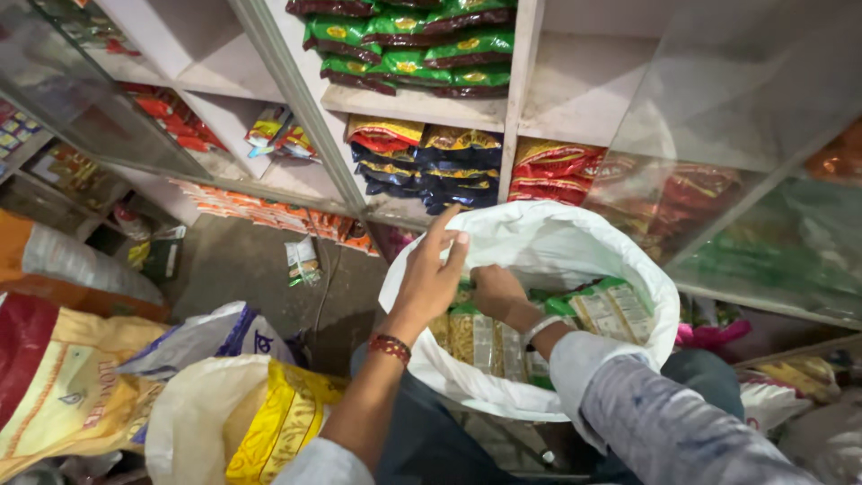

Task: The person repeatedly takes small green and yellow packets of noodles from a large white sack and places them onto a white shelf in a glass display cabinet. The person arranges the packets in neat rows, filling the available space on the shelf.

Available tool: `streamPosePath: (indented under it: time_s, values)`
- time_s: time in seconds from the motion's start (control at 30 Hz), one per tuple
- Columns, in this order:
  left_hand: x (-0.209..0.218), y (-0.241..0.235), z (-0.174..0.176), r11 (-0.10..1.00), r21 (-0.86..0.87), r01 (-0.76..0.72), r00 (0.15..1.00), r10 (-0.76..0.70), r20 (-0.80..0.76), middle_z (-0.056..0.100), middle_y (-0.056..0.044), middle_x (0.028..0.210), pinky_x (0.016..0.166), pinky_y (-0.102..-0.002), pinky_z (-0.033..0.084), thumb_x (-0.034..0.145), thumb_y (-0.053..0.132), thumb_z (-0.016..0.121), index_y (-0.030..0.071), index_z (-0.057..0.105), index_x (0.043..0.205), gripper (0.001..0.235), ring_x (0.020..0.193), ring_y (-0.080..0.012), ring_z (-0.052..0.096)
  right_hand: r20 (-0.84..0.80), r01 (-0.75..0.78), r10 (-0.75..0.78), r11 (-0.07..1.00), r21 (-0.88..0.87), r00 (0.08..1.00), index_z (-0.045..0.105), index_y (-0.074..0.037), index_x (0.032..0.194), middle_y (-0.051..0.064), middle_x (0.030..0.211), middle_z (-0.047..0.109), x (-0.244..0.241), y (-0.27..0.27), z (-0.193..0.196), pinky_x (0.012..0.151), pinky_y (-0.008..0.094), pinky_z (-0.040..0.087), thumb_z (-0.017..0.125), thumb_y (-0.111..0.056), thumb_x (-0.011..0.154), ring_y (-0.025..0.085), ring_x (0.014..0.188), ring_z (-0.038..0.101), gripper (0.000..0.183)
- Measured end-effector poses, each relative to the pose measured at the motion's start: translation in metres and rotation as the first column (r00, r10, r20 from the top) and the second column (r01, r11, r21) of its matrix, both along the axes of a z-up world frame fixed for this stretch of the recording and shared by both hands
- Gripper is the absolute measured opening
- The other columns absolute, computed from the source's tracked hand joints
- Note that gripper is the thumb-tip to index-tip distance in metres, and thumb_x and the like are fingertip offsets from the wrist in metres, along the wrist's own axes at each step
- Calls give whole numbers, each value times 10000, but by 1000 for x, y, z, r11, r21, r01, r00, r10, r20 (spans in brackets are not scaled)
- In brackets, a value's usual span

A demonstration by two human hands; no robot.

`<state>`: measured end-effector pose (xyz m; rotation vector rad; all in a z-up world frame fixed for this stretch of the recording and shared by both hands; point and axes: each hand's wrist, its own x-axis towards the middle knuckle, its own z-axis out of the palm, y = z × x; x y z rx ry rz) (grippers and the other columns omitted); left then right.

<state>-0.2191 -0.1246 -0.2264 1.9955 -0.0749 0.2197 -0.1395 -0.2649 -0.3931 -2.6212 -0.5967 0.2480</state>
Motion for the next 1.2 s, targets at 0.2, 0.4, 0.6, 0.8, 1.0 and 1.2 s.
streamPosePath:
  time_s: [0.2, 0.4, 0.6, 0.8, 1.0, 1.2]
  values:
    - [-13, 14, -9, 997, 24, -79, 995, 80, -60, 739, -183, 1134, 849, -358, 581, 998, 382, 574, 113, 565, 1402, 486, 1026, -285, 761, -44, -9, 7, 999, -47, 999, 818, -166, 904, 137, 924, 761, 15, -12, 1, 847, 467, 560, 704, -210, 799, 349, 883, 717, 161]
    - [3, 7, -36, 995, 104, 6, 999, -10, 39, 745, -186, 1170, 926, -393, 542, 981, 374, 625, 52, 679, 1214, 401, 1113, -297, 710, 103, -85, 72, 989, 124, 992, 826, -177, 927, 125, 887, 773, 9, -55, 43, 803, 446, 570, 699, -228, 806, 330, 815, 726, 183]
    - [18, 2, -46, 984, 51, -169, 962, 176, -208, 772, -202, 1137, 943, -378, 539, 966, 552, 530, 25, 716, 1126, 582, 1115, -311, 723, 216, -38, -57, 909, 414, 975, 794, -90, 966, 128, 885, 760, -12, -79, 111, 668, 394, 578, 722, -213, 858, 296, 713, 737, 178]
    - [22, 5, -29, 856, -373, -358, 612, -87, -786, 293, -255, 1556, 1074, -642, 492, 947, 707, 337, 191, 229, 1574, 818, 1339, -533, 441, 192, -39, -76, 847, 531, 979, 779, -44, 1024, 111, 905, 766, -44, -100, 154, 607, 355, 571, 737, -154, 886, 236, 698, 738, 181]
    - [19, -3, -44, 227, -865, -447, 523, -718, -459, 509, -411, 1408, 987, -645, 549, 929, 580, 470, -90, 425, 1469, 862, 1245, -572, 566, 84, -133, 104, 722, 679, 991, 800, -47, 1057, 89, 987, 789, -57, -111, 171, 796, 312, 583, 727, -76, 872, 198, 881, 735, 201]
    - [13, -7, -37, 511, -742, -435, 523, -527, -670, 659, -194, 1206, 954, -592, 579, 843, 242, 684, 36, 617, 1243, 455, 1071, -359, 684, -83, -405, 491, 792, 456, 867, 820, -41, 917, 52, 967, 803, -58, -127, 190, 894, 312, 540, 824, -96, 783, 163, 961, 711, 145]
